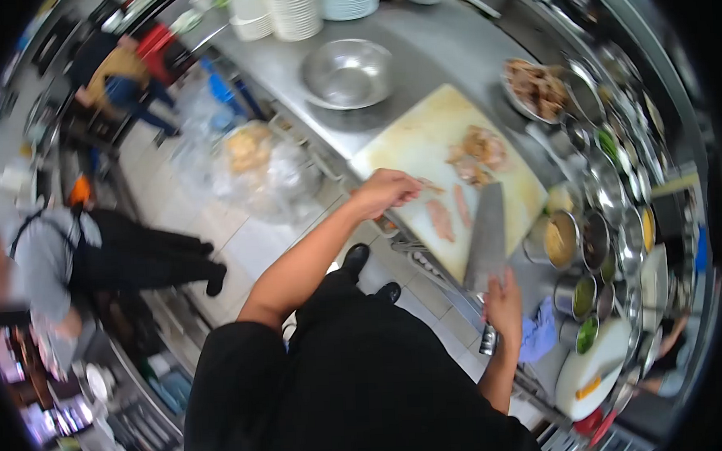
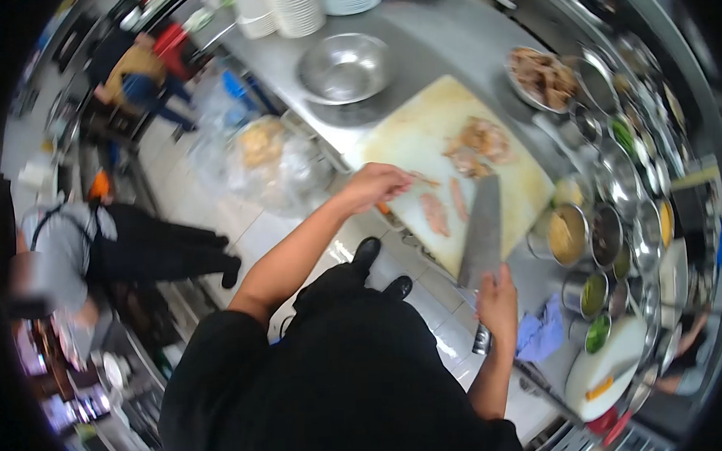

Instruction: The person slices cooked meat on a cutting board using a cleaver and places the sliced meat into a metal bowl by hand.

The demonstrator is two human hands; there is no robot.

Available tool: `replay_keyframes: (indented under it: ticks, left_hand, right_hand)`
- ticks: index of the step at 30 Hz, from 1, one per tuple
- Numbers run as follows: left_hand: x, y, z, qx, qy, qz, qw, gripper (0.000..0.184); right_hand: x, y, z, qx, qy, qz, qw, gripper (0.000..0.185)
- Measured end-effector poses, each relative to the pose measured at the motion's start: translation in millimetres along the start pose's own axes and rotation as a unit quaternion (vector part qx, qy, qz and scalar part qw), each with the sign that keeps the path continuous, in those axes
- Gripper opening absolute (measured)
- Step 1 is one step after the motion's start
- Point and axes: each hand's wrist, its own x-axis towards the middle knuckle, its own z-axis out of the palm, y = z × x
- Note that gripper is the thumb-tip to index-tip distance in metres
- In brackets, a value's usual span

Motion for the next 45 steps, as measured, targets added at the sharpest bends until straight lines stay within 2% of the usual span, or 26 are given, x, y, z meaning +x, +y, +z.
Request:
replay_keyframes:
  ticks: [3, 4, 5, 6, 7, 9, 11, 13, 15, 17, 20, 27, 29, 33, 36, 38, 41, 45]
  left_hand:
    - [17.2, -13.7, -3.9, 0.209, 0.026, 0.037, 0.977, 0.018]
    - [13.6, -11.7, 0.8, 0.2, 0.036, 0.036, 0.978, 0.018]
    - [10.9, -8.6, 5.4, 0.314, 0.091, 0.12, 0.938, 0.017]
    - [8.0, -6.5, 10.2, 0.421, 0.144, 0.198, 0.873, 0.015]
    - [6.0, -7.2, 14.2, 0.416, 0.15, 0.196, 0.875, 0.015]
    - [4.5, -9.4, 20.2, 0.406, 0.206, 0.306, 0.836, 0.014]
    - [14.1, -16.8, 19.0, 0.413, 0.186, 0.275, 0.848, 0.017]
    - [25.3, -23.1, 15.1, 0.476, 0.167, 0.267, 0.821, 0.019]
    - [26.6, -22.1, 14.1, 0.475, 0.172, 0.259, 0.824, 0.021]
    - [27.1, -21.5, 16.1, 0.452, 0.185, 0.307, 0.817, 0.021]
    - [30.8, -23.1, 15.0, 0.465, 0.188, 0.326, 0.801, 0.024]
    - [30.8, -22.1, 18.7, 0.483, 0.186, 0.307, 0.799, 0.029]
    - [27.9, -19.6, 21.1, 0.467, 0.212, 0.316, 0.798, 0.031]
    - [25.9, -20.0, 28.6, 0.493, 0.235, 0.294, 0.784, 0.032]
    - [30.9, -21.0, 31.8, 0.529, 0.214, 0.255, 0.78, 0.029]
    - [33.4, -30.5, 34.3, 0.483, 0.269, 0.273, 0.788, 0.018]
    - [32.7, -38.8, 39.2, 0.462, 0.33, 0.283, 0.773, 0.012]
    - [33.1, -45.5, 44.1, 0.453, 0.349, 0.269, 0.775, 0.011]
  right_hand:
    - [2.8, 3.3, -0.9, 0.001, -0.014, -0.005, 1.0, 0.024]
    - [2.6, 4.3, -2.0, -0.012, -0.013, -0.006, 1.0, 0.025]
    - [4.2, 6.7, -3.4, -0.02, -0.02, -0.009, 1.0, 0.025]
    - [6.0, 9.6, -4.7, -0.007, -0.017, 0.005, 1.0, 0.026]
    - [6.9, 11.1, -4.9, 0.007, -0.013, 0.02, 1.0, 0.027]
    - [6.3, 9.1, -5.2, 0.004, -0.013, 0.008, 1.0, 0.027]
    - [4.3, 6.2, -8.3, 0.004, -0.011, -0.004, 1.0, 0.027]
    - [4.1, 1.4, -7.6, -0.002, -0.005, -0.011, 1.0, 0.027]
    - [2.7, -2.9, -4.6, 0.003, -0.006, -0.017, 1.0, 0.024]
    - [3.3, -2.4, -7.4, 0.008, -0.007, -0.024, 1.0, 0.02]
    - [-1.7, -9.5, -3.5, 0.017, -0.001, -0.031, 0.999, 0.018]
    - [-9.8, -6.1, -0.5, 0.018, -0.002, -0.042, 0.999, 0.02]
    - [-12.8, -6.0, -0.2, 0.04, -0.009, -0.019, 0.999, 0.021]
    - [-15.7, 0.2, -0.7, 0.042, -0.013, -0.033, 0.999, 0.02]
    - [-18.3, 1.8, -2.7, 0.054, -0.014, -0.044, 0.997, 0.02]
    - [-18.3, 6.6, -6.2, 0.052, -0.019, -0.045, 0.997, 0.019]
    - [-20.6, 11.8, -12.8, 0.045, -0.026, -0.063, 0.997, 0.019]
    - [-25.4, 26.0, -23.7, 0.054, -0.034, -0.076, 0.995, 0.018]
